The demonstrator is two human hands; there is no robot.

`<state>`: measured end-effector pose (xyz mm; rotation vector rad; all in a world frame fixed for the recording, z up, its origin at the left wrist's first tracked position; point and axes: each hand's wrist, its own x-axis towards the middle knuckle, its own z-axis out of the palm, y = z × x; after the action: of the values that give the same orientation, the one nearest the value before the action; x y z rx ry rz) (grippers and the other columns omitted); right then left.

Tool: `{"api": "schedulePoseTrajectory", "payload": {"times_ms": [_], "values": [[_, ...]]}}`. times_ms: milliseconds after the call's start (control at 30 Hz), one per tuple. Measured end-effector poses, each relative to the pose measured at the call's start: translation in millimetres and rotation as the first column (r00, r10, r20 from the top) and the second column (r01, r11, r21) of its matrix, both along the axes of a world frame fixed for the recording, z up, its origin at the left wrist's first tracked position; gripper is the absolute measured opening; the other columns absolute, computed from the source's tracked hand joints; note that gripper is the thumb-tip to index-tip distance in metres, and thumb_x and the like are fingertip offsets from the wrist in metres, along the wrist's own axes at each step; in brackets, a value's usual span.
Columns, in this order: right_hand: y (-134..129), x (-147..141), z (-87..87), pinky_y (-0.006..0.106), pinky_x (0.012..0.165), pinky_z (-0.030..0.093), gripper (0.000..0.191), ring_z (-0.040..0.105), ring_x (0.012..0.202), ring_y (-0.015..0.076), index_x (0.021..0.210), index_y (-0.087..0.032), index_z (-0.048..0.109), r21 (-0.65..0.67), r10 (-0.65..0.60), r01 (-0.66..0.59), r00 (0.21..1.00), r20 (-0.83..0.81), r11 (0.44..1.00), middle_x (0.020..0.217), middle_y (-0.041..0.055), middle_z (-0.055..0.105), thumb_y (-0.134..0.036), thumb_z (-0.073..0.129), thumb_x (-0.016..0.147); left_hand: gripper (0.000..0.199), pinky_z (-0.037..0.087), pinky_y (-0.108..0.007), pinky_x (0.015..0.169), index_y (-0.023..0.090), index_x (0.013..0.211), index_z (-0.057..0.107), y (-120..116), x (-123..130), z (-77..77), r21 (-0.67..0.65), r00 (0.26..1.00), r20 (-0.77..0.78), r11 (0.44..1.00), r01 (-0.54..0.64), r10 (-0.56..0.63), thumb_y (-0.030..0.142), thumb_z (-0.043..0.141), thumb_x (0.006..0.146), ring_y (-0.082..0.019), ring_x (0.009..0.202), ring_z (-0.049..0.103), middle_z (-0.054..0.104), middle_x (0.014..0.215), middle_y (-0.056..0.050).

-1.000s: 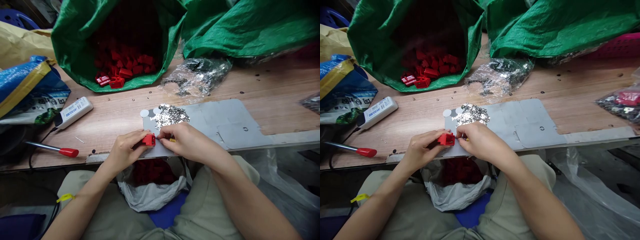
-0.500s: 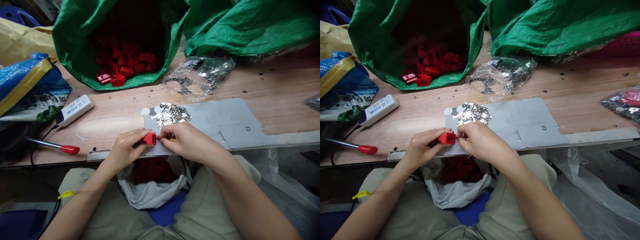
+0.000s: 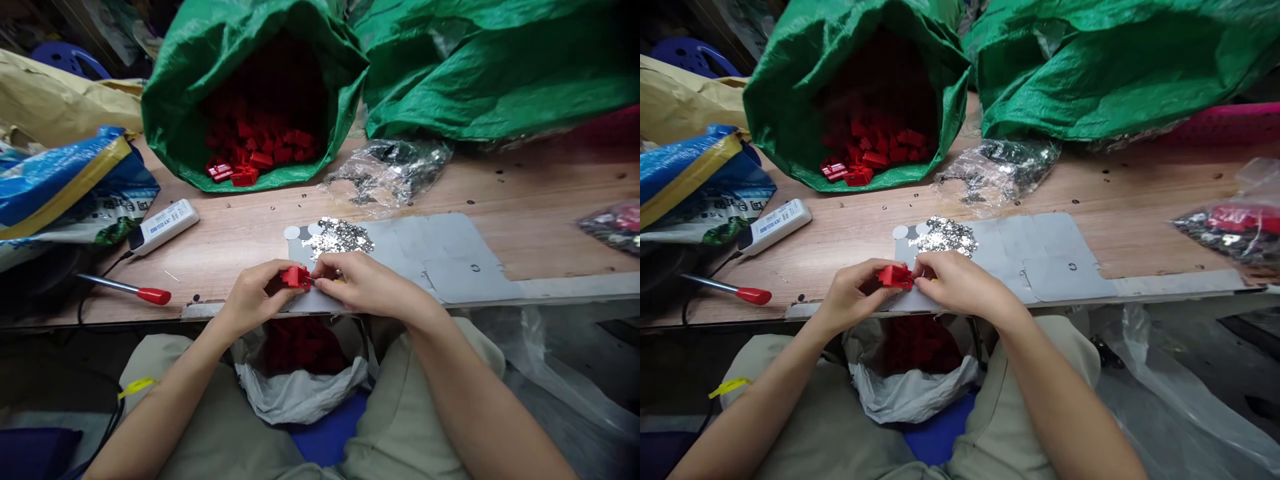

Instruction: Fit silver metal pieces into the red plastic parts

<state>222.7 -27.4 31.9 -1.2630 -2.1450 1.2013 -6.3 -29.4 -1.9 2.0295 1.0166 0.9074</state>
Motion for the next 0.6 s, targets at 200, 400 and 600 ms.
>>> {"api": "schedulePoseTrajectory", "payload": {"times_ms": [200,400,600], "values": [[-7.3,1.6,16.0,0.022,0.052,0.036,0.032,0.045,0.057,0.0102,0.125,-0.019,0.06,0.088,-0.066,0.097,0.952,-0.298,0.991,0.076,-0.002,0.055,-0.03,0.057,0.095,0.038,0.061,-0.031,0.071,0.023,0.108,0.048,-10.9,10.6,25.6,-0.653,0.692,0.596,0.748,0.122,0.407,0.034,0.073,0.081,-0.021,0.082,0.075,0.074,0.091,-0.002],[-41.6,-25.4,29.2,0.022,0.053,0.039,0.039,0.047,0.058,0.0103,0.134,-0.021,0.062,0.282,0.019,0.078,0.945,-0.326,0.956,0.076,0.0004,0.063,-0.029,0.059,0.096,0.016,0.051,-0.013,0.05,0.015,0.085,0.063,-40.8,22.0,58.3,-0.778,0.417,0.628,0.522,0.349,0.657,0.031,0.061,0.087,-0.007,0.056,0.061,0.062,0.067,0.0],[-79.8,-27.5,38.1,0.025,0.058,0.049,0.034,0.061,0.067,0.0148,0.128,-0.025,0.068,0.443,0.009,0.155,0.938,-0.346,0.883,0.095,0.0061,0.073,-0.025,0.058,0.096,0.02,0.037,-0.009,0.038,0.011,0.075,0.061,-79.6,25.3,74.0,-0.613,0.279,0.763,0.516,0.599,0.583,0.025,0.061,0.089,-0.003,0.046,0.046,0.049,0.061,0.002]]}}
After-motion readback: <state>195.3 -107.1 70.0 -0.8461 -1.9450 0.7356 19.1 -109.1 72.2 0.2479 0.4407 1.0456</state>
